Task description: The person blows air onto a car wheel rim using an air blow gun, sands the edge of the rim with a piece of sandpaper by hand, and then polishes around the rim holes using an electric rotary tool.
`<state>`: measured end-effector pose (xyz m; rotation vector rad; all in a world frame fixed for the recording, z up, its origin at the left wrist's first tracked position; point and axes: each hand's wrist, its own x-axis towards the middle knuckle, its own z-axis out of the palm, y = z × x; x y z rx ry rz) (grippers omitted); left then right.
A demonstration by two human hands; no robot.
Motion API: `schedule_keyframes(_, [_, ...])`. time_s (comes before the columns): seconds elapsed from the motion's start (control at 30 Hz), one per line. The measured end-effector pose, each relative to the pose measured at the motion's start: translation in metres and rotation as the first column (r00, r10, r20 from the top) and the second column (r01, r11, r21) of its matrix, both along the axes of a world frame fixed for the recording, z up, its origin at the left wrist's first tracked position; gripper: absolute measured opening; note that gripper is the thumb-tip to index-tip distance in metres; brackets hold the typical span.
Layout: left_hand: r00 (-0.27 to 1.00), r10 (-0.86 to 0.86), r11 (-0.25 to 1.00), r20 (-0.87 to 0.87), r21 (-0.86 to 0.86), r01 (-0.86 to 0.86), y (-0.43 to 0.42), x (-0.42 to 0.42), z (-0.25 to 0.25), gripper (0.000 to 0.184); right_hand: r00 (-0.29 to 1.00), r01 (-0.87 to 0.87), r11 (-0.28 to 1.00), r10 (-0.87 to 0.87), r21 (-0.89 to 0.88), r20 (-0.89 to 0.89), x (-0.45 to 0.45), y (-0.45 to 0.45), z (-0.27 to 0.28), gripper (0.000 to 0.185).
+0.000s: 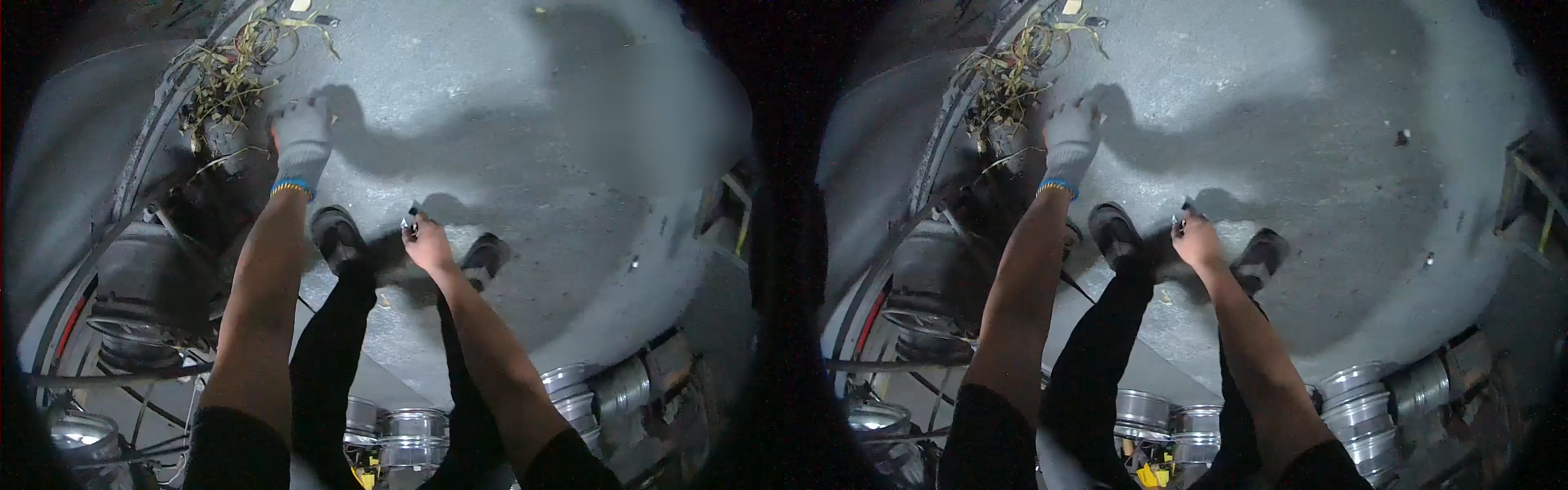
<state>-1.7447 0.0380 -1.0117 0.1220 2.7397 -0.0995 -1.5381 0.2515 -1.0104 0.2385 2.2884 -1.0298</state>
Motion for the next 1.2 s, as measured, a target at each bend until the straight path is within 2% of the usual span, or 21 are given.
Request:
schedule_keyframes(0.1, [0.886, 0.458, 0.784, 0.077, 0.435, -0.443, 0.006, 0.058, 0.033, 0.017, 0.922, 0.257, 0.963, -0.220, -0.078, 0.320, -0.001, 0.016, 0.051, 0.024])
schedule_keyframes(0.13, [0.703, 0.614, 0.490, 0.359, 0.525, -0.696, 0.016, 0.070, 0.074, 0.014, 0.931, 0.246, 0.966, -0.212, -0.081, 0.298, -0.011, 0.021, 0.076, 0.024])
schedule_keyframes(0.17, [0.454, 0.623, 0.128, 0.637, 0.490, -0.862, 0.033, 0.089, 0.120, 0.012, 0.803, 0.502, 0.839, -0.363, -0.210, 0.473, -0.017, 0.028, 0.108, 0.021])
schedule_keyframes(0.2, [0.271, 0.638, -0.047, 0.720, 0.389, -0.920, 0.055, 0.100, 0.177, 0.010, 0.619, 0.724, 0.635, -0.428, -0.268, 0.658, -0.016, 0.035, 0.144, 0.019])
schedule_keyframes(0.23, [0.506, 0.624, 0.055, 0.596, 0.612, -0.789, 0.064, 0.130, 0.204, 0.009, 0.591, 0.790, 0.524, -0.511, -0.320, 0.624, -0.013, 0.032, 0.172, 0.021])
schedule_keyframes(0.27, [0.379, 0.528, -0.236, 0.760, 0.560, -0.794, 0.077, 0.150, 0.241, 0.010, 0.615, 0.770, 0.543, -0.492, -0.335, 0.617, -0.015, 0.036, 0.210, 0.021])
schedule_keyframes(0.3, [0.615, 0.459, -0.128, 0.641, 0.733, -0.669, 0.081, 0.171, 0.266, 0.014, 0.627, 0.763, 0.545, -0.493, -0.348, 0.603, -0.025, 0.037, 0.248, 0.028])
schedule_keyframes(0.4, [0.484, 0.436, -0.402, 0.759, 0.645, -0.650, 0.110, 0.229, 0.344, 0.012, 0.733, 0.667, 0.510, -0.322, -0.543, 0.599, -0.014, 0.043, 0.341, 0.045])
schedule_keyframes(0.43, [0.647, 0.652, -0.059, 0.394, 0.878, -0.475, 0.118, 0.231, 0.383, 0.006, 0.657, 0.741, 0.431, -0.307, -0.515, 0.689, -0.009, 0.041, 0.363, 0.041])
schedule_keyframes(0.47, [0.615, 0.708, -0.030, 0.347, 0.885, -0.465, 0.121, 0.244, 0.403, 0.006, 0.714, 0.677, 0.499, -0.269, -0.541, 0.646, 0.002, 0.037, 0.380, 0.036])
schedule_keyframes(0.53, [0.425, 0.612, -0.344, 0.668, 0.708, -0.617, 0.123, 0.268, 0.446, 0.007, 0.680, 0.719, 0.443, -0.293, -0.535, 0.672, 0.028, 0.025, 0.420, 0.030])
schedule_keyframes(0.6, [0.493, 0.691, 0.017, 0.529, 0.670, -0.742, 0.112, 0.284, 0.479, 0.008, 0.631, 0.768, 0.361, -0.288, -0.529, 0.720, 0.062, 0.025, 0.419, 0.026])
schedule_keyframes(0.67, [0.642, 0.723, 0.316, 0.255, 0.705, -0.635, 0.106, 0.317, 0.484, 0.012, 0.560, 0.800, 0.399, -0.227, -0.448, 0.797, 0.089, 0.016, 0.429, 0.028])
schedule_keyframes(0.7, [0.642, 0.691, 0.411, 0.331, 0.552, -0.726, 0.100, 0.331, 0.490, 0.017, 0.554, 0.791, 0.424, -0.188, -0.441, 0.811, 0.103, 0.008, 0.431, 0.026])
schedule_keyframes(0.8, [0.661, 0.702, 0.445, 0.265, 0.562, -0.698, 0.084, 0.388, 0.497, 0.019, 0.689, 0.645, 0.601, -0.191, -0.471, 0.699, 0.157, -0.016, 0.429, 0.025])
schedule_keyframes(0.87, [0.642, 0.720, 0.375, 0.263, 0.631, -0.679, 0.063, 0.433, 0.515, 0.024, 0.705, 0.613, 0.657, -0.204, -0.439, 0.679, 0.185, -0.033, 0.437, 0.025])
schedule_keyframes(0.93, [0.352, 0.748, -0.261, 0.563, 0.737, -0.623, 0.047, 0.485, 0.526, 0.032, 0.699, 0.544, 0.642, 0.010, -0.540, 0.715, 0.219, -0.045, 0.422, 0.026])
schedule_keyframes(0.97, [0.203, 0.658, -0.536, 0.725, 0.640, -0.550, 0.040, 0.515, 0.528, 0.037, 0.653, 0.446, 0.633, 0.253, -0.633, 0.714, 0.231, -0.049, 0.420, 0.028])
schedule_keyframes(1.0, [0.190, 0.780, -0.417, 0.596, 0.722, -0.553, 0.031, 0.546, 0.530, 0.033, 0.652, 0.460, 0.704, 0.146, -0.541, 0.744, 0.261, -0.064, 0.414, 0.024])
schedule_keyframes(1.07, [0.034, 0.775, -0.547, 0.631, 0.698, -0.462, 0.024, 0.621, 0.526, 0.032, 0.675, 0.330, 0.862, 0.070, -0.385, 0.734, 0.304, -0.095, 0.432, 0.018])
schedule_keyframes(1.2, [0.004, 0.938, -0.241, 0.346, 0.664, -0.708, 0.020, 0.765, 0.527, 0.032, 0.595, 0.245, 0.886, 0.183, -0.394, 0.783, 0.376, -0.147, 0.450, 0.014])
